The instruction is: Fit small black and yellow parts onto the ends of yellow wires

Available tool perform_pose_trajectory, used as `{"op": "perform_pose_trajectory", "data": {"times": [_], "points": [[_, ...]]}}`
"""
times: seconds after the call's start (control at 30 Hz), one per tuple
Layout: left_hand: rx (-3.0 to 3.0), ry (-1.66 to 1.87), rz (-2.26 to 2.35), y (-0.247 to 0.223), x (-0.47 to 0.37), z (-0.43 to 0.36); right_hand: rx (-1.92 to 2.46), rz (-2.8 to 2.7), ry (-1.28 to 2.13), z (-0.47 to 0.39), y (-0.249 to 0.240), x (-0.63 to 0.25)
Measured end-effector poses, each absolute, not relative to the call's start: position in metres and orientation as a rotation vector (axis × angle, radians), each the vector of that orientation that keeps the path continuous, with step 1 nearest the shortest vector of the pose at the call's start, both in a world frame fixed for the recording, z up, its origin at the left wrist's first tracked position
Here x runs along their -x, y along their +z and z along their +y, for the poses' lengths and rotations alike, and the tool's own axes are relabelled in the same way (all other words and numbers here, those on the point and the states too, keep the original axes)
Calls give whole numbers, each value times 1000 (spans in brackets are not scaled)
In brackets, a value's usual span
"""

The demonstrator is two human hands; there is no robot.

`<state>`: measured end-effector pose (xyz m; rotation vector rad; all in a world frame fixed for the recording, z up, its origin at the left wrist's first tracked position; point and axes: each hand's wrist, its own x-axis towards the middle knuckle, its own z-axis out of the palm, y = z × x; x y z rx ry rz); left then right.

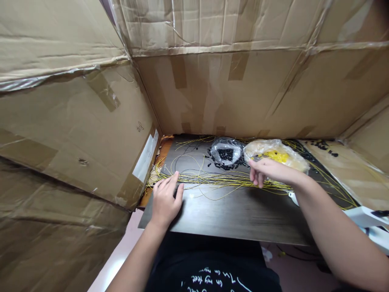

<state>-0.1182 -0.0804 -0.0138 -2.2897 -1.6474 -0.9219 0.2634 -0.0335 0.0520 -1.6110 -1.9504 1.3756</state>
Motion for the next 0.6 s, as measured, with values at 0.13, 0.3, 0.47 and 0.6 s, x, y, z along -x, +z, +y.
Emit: {"op": "perform_pose_trajectory", "data": {"times": [0.13, 0.3, 0.47, 0.6], "points": [[2287, -928, -1669, -12, 119, -82, 1747, -2199, 880, -30, 62, -250], [2296, -893, -1691, -13, 118, -83, 1698, -2195, 285, -13, 71, -201], [2287, -825, -1670, -13, 117, -86, 1644, -2304, 352, 27, 55, -132], [2235, -751, -1703, -15, 119, -96, 1803, -2307, 395, 63, 32, -87]]}}
